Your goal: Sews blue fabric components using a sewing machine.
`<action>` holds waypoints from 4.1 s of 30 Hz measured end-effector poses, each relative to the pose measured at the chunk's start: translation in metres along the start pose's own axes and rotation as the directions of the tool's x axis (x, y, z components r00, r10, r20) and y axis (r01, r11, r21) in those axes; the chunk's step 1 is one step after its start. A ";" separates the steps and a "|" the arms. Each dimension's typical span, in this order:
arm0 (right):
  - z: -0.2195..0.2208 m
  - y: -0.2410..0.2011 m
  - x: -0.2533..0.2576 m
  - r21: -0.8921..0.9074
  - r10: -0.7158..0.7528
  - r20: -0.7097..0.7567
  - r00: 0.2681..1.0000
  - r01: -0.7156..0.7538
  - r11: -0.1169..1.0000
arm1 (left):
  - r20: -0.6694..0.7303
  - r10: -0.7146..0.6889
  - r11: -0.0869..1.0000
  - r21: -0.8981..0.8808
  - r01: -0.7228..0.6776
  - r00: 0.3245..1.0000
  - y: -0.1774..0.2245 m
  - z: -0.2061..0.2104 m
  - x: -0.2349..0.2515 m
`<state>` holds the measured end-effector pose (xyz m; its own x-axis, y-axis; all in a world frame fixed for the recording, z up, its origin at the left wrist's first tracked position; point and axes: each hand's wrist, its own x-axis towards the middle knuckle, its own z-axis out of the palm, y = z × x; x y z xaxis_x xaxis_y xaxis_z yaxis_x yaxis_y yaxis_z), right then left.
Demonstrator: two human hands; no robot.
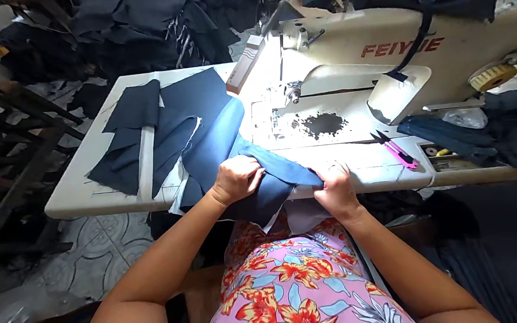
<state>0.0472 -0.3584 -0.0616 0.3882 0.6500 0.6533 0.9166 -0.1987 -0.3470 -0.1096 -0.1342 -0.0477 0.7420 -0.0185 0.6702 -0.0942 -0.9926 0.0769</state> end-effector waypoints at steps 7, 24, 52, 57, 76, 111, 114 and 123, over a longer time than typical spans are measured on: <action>-0.015 -0.005 0.013 0.136 0.154 0.058 0.986 -0.161 0.978 | 0.152 -0.116 0.993 -0.009 0.119 0.982 -0.007 0.006 0.002; 0.026 -0.023 0.043 0.065 -0.217 0.144 0.965 0.210 0.976 | 0.572 -0.063 0.967 -0.167 0.191 0.818 0.026 0.015 0.031; 0.012 -0.013 0.076 -0.107 0.202 0.574 0.794 -0.173 0.979 | 0.335 -0.310 0.876 -0.262 0.404 0.890 -0.060 0.022 0.103; 0.028 -0.006 0.059 -0.053 0.064 0.315 0.947 -0.050 0.997 | 0.404 0.020 0.865 -0.465 0.186 0.914 -0.061 0.027 0.074; 0.033 -0.004 0.052 -0.042 -0.196 0.183 0.963 0.207 0.977 | 0.340 0.168 0.833 -0.551 0.051 0.925 -0.063 -0.003 0.074; 0.028 0.049 0.110 0.258 -0.354 0.572 0.740 0.247 0.934 | 0.620 -0.359 0.919 0.104 0.380 0.697 -0.060 0.030 0.073; 0.033 0.029 0.106 0.140 -0.206 0.585 0.785 0.152 0.978 | 0.671 -0.200 0.962 -0.005 0.274 0.714 -0.086 0.031 0.087; 0.043 0.006 0.099 -0.007 -0.021 0.554 0.832 0.030 1.000 | 0.662 -0.003 0.984 -0.131 0.120 0.749 -0.118 0.045 0.102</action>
<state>0.0865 -0.2640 -0.0280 0.2507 0.9516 0.1777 0.9284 -0.1843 -0.3227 0.0069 -0.0247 -0.0213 0.9958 -0.0907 0.0128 -0.0910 -0.9632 0.2530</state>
